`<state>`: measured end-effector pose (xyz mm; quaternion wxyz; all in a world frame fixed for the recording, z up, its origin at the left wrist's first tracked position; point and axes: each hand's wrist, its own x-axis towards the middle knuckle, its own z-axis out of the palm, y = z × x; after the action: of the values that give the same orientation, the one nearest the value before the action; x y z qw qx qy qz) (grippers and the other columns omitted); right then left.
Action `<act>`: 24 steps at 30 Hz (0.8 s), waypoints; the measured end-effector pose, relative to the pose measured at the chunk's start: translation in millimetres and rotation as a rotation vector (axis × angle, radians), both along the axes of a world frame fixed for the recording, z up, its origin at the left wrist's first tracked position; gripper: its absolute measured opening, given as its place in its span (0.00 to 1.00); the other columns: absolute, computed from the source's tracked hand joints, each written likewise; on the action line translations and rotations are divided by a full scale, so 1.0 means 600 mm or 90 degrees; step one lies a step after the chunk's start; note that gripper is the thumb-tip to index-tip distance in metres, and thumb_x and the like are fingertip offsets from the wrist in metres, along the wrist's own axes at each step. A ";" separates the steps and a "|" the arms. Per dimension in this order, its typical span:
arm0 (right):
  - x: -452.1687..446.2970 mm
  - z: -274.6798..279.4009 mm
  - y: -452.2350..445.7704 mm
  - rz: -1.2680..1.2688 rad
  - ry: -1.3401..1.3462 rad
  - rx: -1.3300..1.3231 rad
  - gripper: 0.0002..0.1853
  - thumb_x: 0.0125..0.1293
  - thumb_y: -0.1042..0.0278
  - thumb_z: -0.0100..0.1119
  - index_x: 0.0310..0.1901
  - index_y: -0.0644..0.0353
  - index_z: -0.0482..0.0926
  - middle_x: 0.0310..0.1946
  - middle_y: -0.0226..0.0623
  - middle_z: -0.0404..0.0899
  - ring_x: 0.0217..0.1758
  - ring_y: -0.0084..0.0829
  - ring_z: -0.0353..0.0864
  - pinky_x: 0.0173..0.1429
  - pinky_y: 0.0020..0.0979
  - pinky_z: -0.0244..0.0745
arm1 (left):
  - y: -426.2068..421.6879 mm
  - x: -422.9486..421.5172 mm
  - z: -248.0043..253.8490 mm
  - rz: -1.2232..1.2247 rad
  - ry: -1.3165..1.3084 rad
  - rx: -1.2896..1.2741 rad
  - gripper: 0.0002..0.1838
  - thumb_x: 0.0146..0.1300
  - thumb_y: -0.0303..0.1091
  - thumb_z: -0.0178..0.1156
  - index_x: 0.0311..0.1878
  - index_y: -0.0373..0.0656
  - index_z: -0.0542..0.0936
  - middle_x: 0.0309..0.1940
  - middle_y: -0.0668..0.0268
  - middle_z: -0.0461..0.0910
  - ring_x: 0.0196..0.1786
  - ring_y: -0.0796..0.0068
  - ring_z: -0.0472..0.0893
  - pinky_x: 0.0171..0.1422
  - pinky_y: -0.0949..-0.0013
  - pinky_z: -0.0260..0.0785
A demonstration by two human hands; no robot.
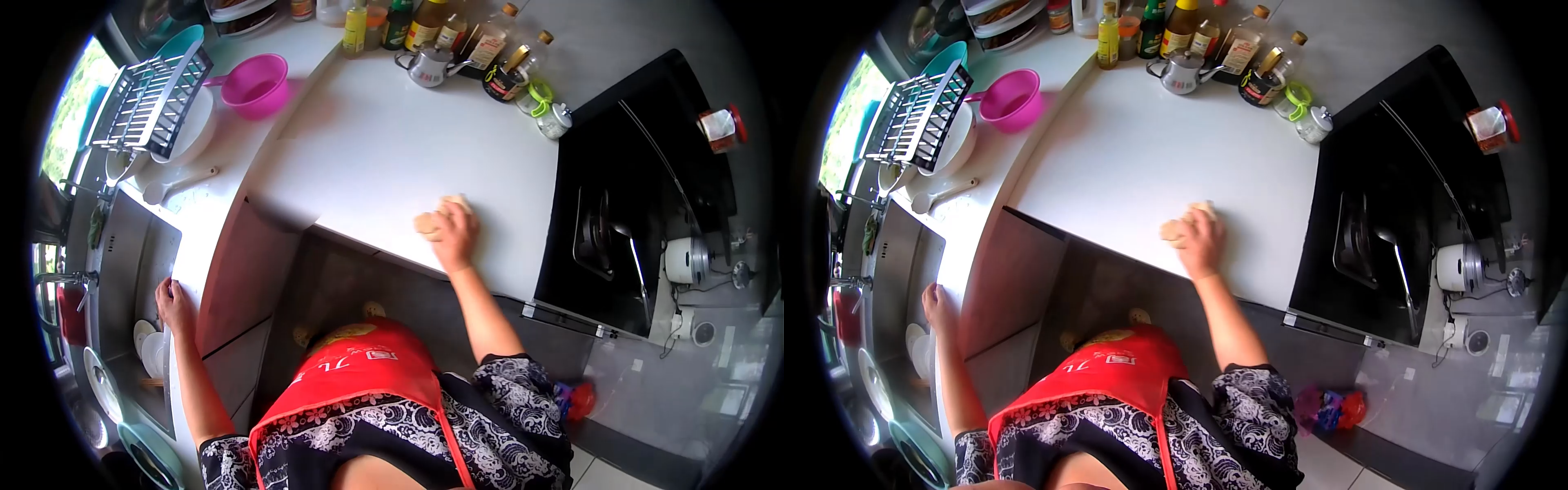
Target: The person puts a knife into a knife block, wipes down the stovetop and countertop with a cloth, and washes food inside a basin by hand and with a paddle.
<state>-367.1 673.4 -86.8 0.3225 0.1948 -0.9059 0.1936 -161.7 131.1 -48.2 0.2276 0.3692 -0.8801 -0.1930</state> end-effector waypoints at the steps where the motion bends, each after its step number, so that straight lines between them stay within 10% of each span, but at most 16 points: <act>1: -0.003 -0.001 0.053 -0.066 -0.016 0.053 0.16 0.40 0.75 0.66 0.33 0.46 0.77 0.50 0.31 0.71 0.55 0.47 0.67 0.54 0.47 0.65 | -0.004 0.000 -0.004 -0.001 -0.008 -0.013 0.15 0.65 0.37 0.51 0.47 0.38 0.77 0.47 0.58 0.75 0.50 0.60 0.75 0.56 0.65 0.65; 8: -0.131 0.044 0.243 -0.595 -0.206 -0.031 0.16 0.46 0.70 0.64 0.40 0.48 0.77 0.50 0.36 0.68 0.53 0.45 0.66 0.56 0.47 0.64 | -0.002 -0.009 -0.009 0.015 -0.068 -0.053 0.16 0.67 0.39 0.47 0.48 0.37 0.76 0.48 0.55 0.74 0.51 0.55 0.74 0.56 0.62 0.64; 17: -0.073 -0.003 -0.215 0.174 -0.185 0.098 0.14 0.49 0.68 0.60 0.40 0.49 0.77 0.52 0.36 0.68 0.51 0.51 0.65 0.52 0.50 0.65 | 0.014 -0.016 0.010 0.014 -0.117 -0.064 0.17 0.68 0.39 0.44 0.46 0.35 0.75 0.48 0.54 0.73 0.51 0.53 0.72 0.57 0.61 0.62; 24: -0.295 0.002 -0.082 0.001 -0.121 0.100 0.14 0.49 0.70 0.61 0.39 0.47 0.77 0.50 0.34 0.69 0.51 0.48 0.66 0.50 0.47 0.67 | 0.012 -0.016 0.010 0.020 -0.136 -0.072 0.18 0.68 0.40 0.44 0.44 0.35 0.76 0.47 0.54 0.73 0.50 0.54 0.72 0.56 0.60 0.63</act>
<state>-544.0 624.4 -85.5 0.2191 0.2011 -0.9445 0.1398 -171.2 138.1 -42.1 0.1558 0.3877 -0.9032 -0.0986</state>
